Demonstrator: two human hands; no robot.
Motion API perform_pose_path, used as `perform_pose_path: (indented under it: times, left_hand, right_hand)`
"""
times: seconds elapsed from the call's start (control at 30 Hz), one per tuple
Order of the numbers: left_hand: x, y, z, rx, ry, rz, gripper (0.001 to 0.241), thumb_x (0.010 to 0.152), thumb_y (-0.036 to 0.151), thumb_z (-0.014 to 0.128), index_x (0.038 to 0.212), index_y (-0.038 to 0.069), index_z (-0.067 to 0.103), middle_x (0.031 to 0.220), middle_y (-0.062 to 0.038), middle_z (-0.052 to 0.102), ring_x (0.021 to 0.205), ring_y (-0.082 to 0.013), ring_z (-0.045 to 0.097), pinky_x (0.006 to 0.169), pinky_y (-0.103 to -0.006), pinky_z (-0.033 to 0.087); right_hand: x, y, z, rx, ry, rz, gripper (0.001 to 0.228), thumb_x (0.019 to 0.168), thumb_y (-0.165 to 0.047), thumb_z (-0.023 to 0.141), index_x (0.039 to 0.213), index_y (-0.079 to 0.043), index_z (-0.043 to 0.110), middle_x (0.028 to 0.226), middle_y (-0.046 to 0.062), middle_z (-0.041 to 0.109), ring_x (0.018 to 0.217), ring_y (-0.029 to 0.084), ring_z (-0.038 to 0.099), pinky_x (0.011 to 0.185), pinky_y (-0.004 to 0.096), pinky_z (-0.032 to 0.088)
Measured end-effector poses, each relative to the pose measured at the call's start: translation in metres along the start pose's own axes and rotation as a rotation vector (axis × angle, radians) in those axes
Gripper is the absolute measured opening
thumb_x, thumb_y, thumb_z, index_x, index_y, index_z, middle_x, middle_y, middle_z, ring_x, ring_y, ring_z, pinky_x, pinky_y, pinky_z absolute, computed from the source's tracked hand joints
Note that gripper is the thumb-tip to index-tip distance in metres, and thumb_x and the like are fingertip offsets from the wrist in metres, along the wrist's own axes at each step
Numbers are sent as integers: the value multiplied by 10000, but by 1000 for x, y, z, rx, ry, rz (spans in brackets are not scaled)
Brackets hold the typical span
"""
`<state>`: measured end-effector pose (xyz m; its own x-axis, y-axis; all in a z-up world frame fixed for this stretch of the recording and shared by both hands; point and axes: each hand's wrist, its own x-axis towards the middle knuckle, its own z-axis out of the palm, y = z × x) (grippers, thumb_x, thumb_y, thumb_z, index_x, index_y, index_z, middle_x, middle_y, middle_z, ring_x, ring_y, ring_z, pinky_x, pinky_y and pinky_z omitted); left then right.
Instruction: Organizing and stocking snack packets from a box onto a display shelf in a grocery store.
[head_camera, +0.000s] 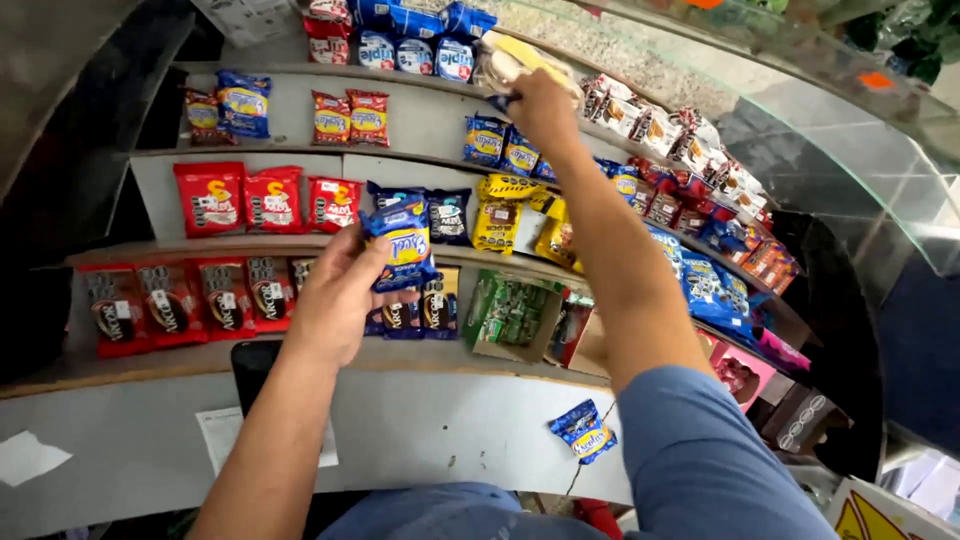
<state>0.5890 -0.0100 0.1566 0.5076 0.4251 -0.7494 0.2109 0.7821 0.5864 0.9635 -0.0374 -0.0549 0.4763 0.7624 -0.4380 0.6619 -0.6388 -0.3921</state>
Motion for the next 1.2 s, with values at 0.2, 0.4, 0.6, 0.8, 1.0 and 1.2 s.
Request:
perform_pose_path:
  times: [0.2, 0.4, 0.6, 0.8, 1.0, 1.2]
  left_hand:
    - [-8, 20, 17, -148, 83, -12, 523, 1009, 348, 607, 1426, 33, 616, 1461, -209, 712, 1329, -393, 732, 946, -524, 713]
    - [33, -27, 11, -292, 16, 194, 509, 1049, 395, 729, 1358, 6, 618, 1185, -268, 732, 1044, -430, 784, 820, -630, 715]
    - [33, -22, 31, -400, -23, 192, 484, 1057, 431, 721, 1264, 4, 629, 1161, -307, 713, 1063, -487, 777, 836, -718, 681]
    - [15, -7, 31, -358, -94, 170, 562, 1061, 541, 659, 1275, 24, 615, 1150, -289, 704, 1077, -468, 776, 885, -673, 698]
    - [12, -12, 42, -388, -124, 115, 693, 1023, 680, 597, 1272, 35, 641, 1156, -258, 738, 1052, -425, 795, 876, -638, 700]
    - [7, -11, 51, -290, -102, 184, 600, 951, 441, 852, 1289, -2, 627, 1088, -146, 690, 981, -343, 787, 783, -596, 724]
  right_hand:
    - [-93, 5, -73, 226, 282, -400, 167, 870, -5, 748, 1029, -40, 786, 1249, 161, 789, 1213, 314, 714, 1027, 480, 577]
    - [-209, -55, -108, 306, 517, -854, 92, 977, 25, 799, 1049, -30, 783, 1340, 251, 740, 1063, 436, 793, 910, 536, 661]
    - [-255, -92, -108, 390, 505, -909, 116, 970, 79, 783, 1069, 20, 792, 1367, 284, 694, 1102, 465, 793, 914, 551, 685]
    - [-261, -93, -126, 388, 588, -955, 122, 990, 126, 801, 1086, 60, 766, 1309, 327, 672, 1090, 501, 783, 910, 557, 665]
    - [-258, -120, -120, 338, 700, -1058, 188, 900, 159, 868, 1008, 28, 787, 1229, 284, 709, 1075, 445, 792, 871, 425, 697]
    - [-253, -121, -93, 176, 603, -1118, 43, 1016, -49, 763, 1056, -39, 752, 1330, 243, 707, 1187, 488, 713, 973, 592, 623]
